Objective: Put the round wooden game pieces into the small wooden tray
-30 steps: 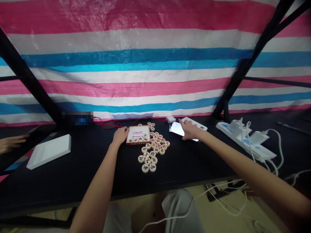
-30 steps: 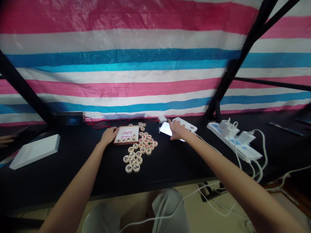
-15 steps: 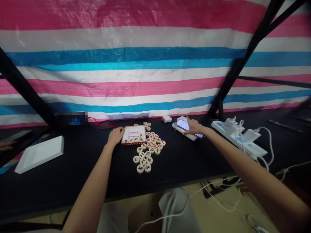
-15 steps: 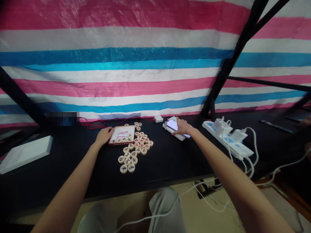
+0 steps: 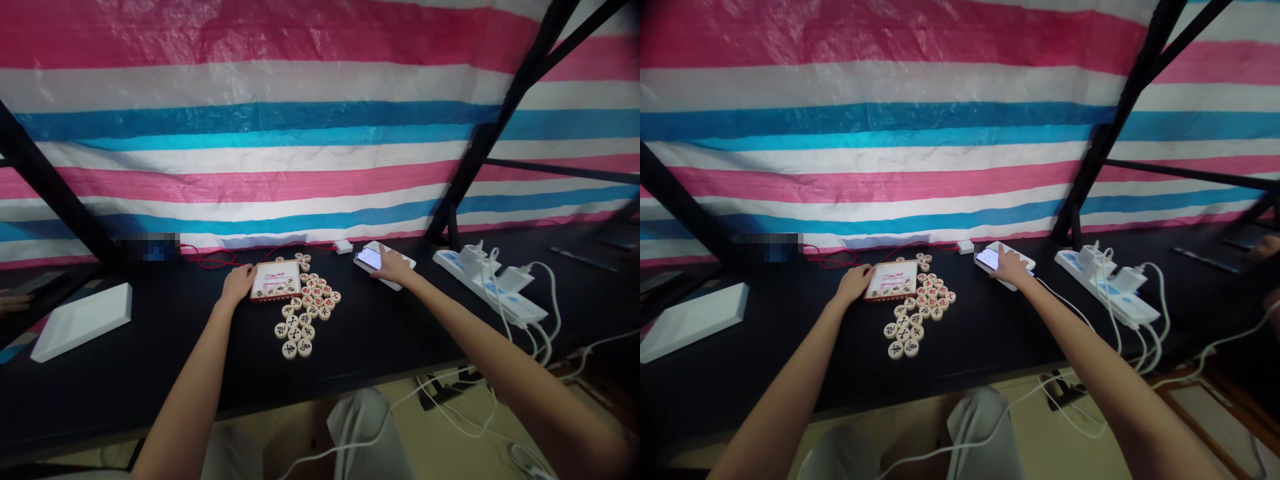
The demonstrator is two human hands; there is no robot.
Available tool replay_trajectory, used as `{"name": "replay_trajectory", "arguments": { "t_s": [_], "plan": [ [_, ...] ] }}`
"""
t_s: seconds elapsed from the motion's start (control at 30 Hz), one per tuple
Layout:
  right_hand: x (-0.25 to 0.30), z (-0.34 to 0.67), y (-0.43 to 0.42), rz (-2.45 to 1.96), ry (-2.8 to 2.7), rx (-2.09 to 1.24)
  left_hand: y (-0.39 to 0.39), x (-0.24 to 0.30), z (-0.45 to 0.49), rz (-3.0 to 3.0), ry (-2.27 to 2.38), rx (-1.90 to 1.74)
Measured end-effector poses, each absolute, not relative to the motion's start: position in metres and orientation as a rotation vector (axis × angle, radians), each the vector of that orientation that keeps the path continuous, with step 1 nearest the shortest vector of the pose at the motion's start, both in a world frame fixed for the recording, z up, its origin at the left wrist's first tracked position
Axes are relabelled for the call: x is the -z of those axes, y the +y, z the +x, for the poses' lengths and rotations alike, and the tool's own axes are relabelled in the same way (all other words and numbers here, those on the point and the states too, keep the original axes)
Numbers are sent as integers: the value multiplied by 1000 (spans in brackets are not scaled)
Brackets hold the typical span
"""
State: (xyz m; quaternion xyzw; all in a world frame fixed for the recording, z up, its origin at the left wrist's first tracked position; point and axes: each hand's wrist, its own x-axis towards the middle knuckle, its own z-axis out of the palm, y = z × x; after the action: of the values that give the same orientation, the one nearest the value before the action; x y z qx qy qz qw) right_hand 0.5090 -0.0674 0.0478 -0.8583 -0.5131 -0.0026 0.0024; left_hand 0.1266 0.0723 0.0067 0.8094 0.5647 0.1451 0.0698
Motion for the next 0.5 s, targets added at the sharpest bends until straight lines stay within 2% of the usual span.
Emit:
{"name": "replay_trajectory", "arguments": {
  "t_s": [0.5],
  "plan": [
    [-48, 540, -51, -2787, -1513, -107, 69, -7, 125, 2437, 1661, -489]
  ]
}}
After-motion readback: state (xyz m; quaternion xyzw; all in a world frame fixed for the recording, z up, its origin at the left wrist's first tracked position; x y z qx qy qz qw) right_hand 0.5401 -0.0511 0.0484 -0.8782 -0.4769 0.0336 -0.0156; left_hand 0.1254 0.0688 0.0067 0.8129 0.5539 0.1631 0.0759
